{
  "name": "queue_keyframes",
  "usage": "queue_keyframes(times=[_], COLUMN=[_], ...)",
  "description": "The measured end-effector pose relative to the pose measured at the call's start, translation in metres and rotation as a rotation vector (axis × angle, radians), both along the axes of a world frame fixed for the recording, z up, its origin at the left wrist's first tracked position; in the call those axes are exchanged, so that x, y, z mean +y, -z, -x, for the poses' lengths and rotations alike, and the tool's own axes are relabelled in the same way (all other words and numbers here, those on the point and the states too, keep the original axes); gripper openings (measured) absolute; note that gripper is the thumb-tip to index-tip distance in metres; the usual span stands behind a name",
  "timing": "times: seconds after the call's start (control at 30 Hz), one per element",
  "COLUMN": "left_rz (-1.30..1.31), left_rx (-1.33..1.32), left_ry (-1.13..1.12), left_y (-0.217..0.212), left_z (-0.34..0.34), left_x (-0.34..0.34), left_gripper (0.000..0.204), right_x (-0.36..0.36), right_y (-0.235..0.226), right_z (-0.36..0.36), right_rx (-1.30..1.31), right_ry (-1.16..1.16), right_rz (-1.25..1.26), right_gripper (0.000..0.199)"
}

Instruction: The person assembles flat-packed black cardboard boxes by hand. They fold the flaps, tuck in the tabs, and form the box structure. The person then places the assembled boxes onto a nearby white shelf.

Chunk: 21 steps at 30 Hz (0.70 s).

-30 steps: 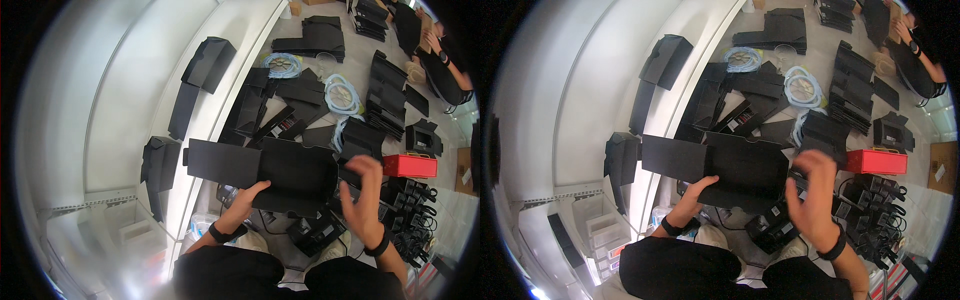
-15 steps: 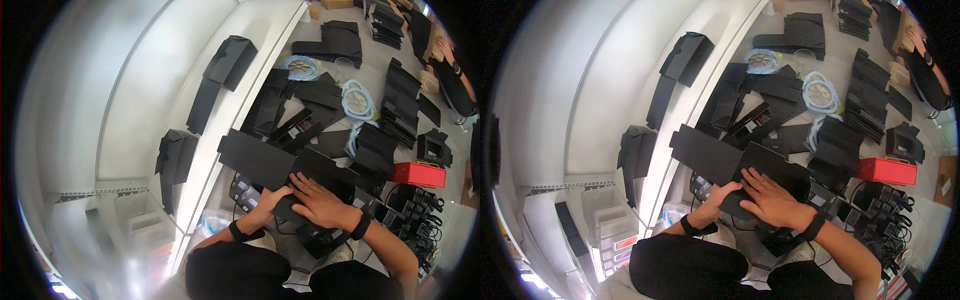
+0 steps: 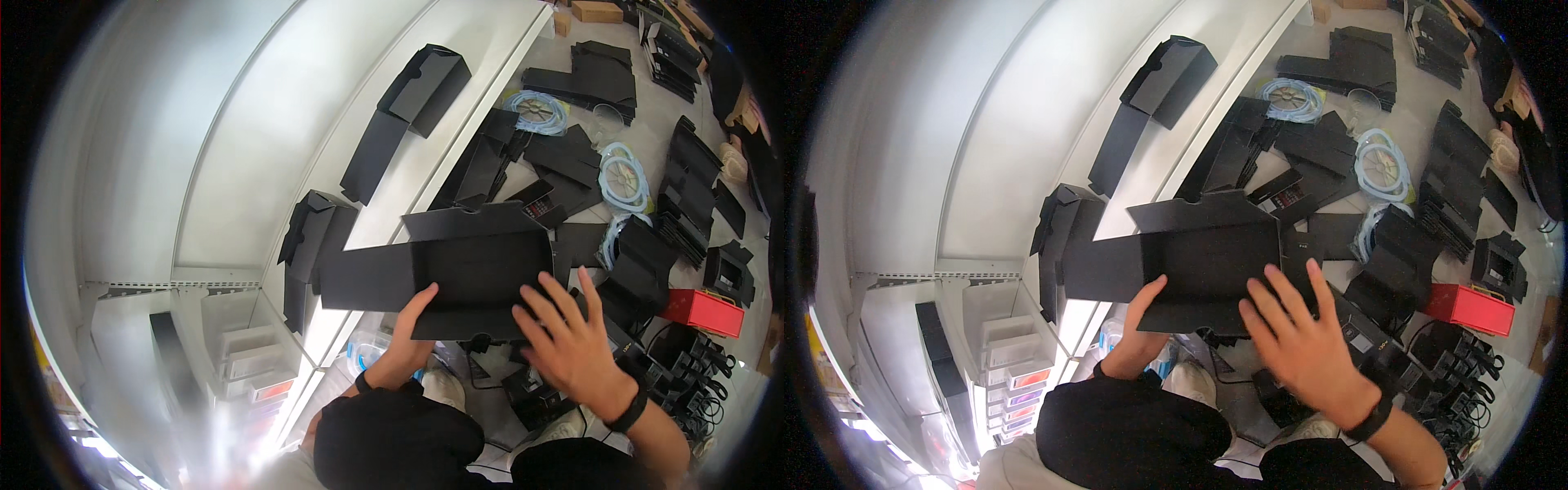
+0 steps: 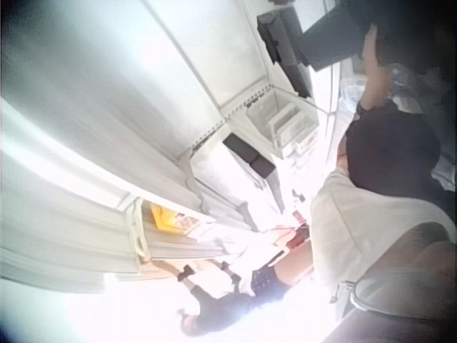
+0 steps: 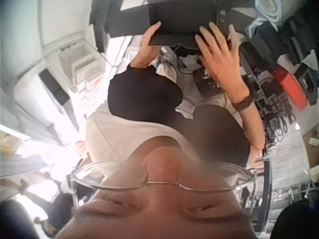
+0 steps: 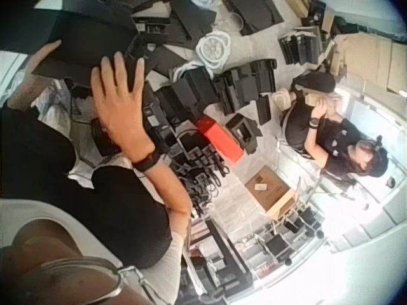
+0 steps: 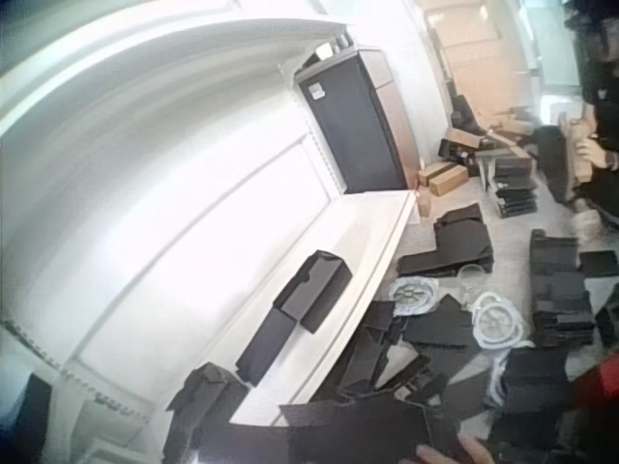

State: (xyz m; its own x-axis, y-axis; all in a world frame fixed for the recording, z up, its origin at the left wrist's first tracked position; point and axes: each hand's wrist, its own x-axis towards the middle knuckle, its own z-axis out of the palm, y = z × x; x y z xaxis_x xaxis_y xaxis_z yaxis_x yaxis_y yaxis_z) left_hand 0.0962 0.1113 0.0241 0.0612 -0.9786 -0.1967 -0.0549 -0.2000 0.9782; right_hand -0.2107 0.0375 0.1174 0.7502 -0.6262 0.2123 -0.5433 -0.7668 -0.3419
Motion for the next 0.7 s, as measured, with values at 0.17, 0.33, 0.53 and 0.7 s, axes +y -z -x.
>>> queue_keyframes(times=[0.17,0.33,0.53,0.7], left_rz=[-0.556,-0.611,-0.572,-0.051], left_rx=[0.624,0.461,0.157,0.193], left_ry=[-0.311,-0.160,0.082,0.043], left_y=[-0.050,-0.028,-0.022,-0.019], left_z=[0.032,0.032,0.032,0.027], left_x=[-0.022,-0.010,-0.021,-0.046], left_gripper=[0.042,0.043,0.090,0.113], right_x=[-0.022,-0.021,-0.037,-0.054], right_y=[0.048,0.083,0.079,0.089], right_z=[0.013,0.029,0.065,0.078], right_rx=[-0.453,-0.819,-0.642,-0.644], right_ry=[0.315,0.251,0.154,0.108], right_rz=[-0.162,-0.886,-0.833,-0.915], right_gripper=[0.082,0.130,0.135,0.132])
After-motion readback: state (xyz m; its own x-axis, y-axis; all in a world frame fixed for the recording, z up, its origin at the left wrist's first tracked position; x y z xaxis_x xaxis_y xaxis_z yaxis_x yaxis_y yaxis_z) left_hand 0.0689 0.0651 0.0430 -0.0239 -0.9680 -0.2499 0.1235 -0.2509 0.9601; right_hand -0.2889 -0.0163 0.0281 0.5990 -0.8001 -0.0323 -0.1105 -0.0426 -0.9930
